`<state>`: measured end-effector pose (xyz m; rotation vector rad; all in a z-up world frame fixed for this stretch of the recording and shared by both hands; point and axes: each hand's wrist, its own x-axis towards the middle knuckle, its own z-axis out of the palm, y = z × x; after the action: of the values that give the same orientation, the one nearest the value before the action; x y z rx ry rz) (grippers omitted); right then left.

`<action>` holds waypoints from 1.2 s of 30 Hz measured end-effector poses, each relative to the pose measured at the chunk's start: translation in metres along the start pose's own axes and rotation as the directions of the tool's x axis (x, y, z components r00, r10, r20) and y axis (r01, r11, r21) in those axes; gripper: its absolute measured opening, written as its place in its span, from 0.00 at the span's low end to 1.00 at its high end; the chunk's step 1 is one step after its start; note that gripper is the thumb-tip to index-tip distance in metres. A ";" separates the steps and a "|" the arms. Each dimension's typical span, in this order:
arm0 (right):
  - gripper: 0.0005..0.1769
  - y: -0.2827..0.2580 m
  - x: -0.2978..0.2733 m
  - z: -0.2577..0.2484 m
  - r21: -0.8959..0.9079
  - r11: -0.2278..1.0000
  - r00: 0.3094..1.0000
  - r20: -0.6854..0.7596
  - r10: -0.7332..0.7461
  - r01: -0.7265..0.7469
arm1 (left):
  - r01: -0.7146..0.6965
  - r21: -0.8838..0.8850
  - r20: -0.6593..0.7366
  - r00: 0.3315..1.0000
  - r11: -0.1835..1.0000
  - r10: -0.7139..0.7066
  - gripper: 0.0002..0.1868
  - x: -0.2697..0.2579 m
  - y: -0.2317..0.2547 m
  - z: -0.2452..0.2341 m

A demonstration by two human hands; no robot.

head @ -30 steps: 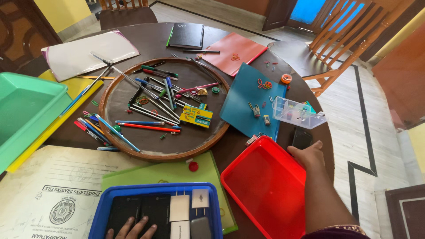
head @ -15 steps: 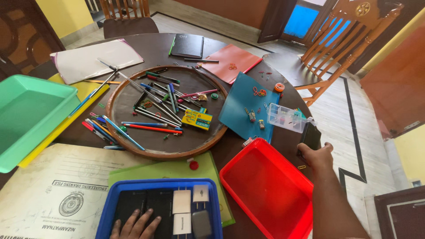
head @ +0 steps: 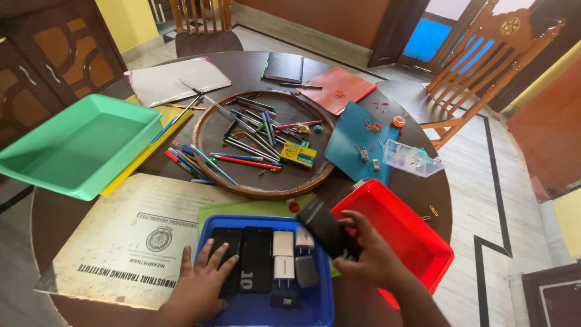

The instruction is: The person sorts stationery items from a central tray into colored plastic bins. They place white rectangular objects into a blue bin, then move metal rods into a red bin, and finally place pens into a green bin.

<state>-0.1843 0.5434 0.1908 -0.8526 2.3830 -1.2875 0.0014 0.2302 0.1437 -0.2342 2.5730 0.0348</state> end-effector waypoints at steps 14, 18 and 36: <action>0.48 -0.062 -0.007 0.138 -0.348 0.808 0.804 0.544 -0.240 0.476 | -0.257 -0.486 -0.591 0.801 0.835 -0.098 0.31 0.023 -0.063 0.083; 0.47 -0.063 -0.006 0.152 -0.357 0.831 0.820 0.540 -0.189 0.426 | -0.226 -0.612 -0.461 0.881 0.758 -0.109 0.31 0.020 -0.061 0.088; 0.25 0.063 -0.023 0.113 -0.281 0.903 0.861 -0.483 0.160 -0.325 | -0.167 -0.913 -0.285 0.915 0.373 -0.287 0.38 0.011 -0.058 0.080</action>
<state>-0.1304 0.5107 0.0760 -0.3198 3.0380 -1.0509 0.0442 0.1771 0.0712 -0.8352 2.5943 1.6486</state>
